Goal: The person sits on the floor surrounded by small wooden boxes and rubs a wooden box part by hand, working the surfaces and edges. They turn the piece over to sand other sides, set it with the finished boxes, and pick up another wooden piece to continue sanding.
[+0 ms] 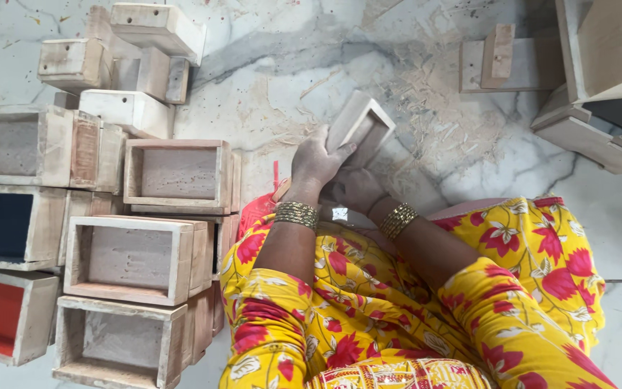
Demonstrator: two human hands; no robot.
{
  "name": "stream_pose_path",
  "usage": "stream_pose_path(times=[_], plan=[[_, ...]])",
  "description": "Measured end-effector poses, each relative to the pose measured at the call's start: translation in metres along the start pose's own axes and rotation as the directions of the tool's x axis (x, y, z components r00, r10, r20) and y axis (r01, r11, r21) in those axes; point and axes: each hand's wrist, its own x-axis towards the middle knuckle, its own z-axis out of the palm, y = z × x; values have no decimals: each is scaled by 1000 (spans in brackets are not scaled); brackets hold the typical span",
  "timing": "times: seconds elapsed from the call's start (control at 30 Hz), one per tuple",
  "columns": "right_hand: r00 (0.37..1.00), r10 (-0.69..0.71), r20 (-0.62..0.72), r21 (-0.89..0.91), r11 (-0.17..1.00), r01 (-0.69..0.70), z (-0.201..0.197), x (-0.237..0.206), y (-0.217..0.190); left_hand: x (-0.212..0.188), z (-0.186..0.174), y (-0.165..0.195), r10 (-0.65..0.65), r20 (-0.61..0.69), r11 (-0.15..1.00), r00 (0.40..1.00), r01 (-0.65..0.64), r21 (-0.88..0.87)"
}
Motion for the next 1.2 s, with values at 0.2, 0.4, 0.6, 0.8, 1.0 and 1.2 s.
stream_pose_path(times=[0.2, 0.4, 0.6, 0.8, 1.0, 1.2], plan=[[967, 255, -8, 316, 918, -240, 16, -3, -5, -1, 1, -5, -24, 22, 999, 999, 24, -24], [999, -8, 34, -88, 996, 11, -3, -1, -18, -1, -3, -1, -66, 4, 998, 998, 66, -13], [992, -104, -76, 71, 991, 110, 2, -7, -24, -1, 1, -2, -25, 4, 1000, 1000, 25, 5], [975, -150, -162, -516, 856, 46, 9, -4, 3, 0, 5, -12, 15, -7, 1000, 1000, -15, 25], [988, 62, -143, -408, 905, -116, 7, -1, 19, -4, -1, -4, -27, 130, 995, 991, 15, 94], [902, -428, -62, -311, 867, 390, 27, -13, 3, -5, -6, 5, -76, 147, 992, 986, 60, 113]])
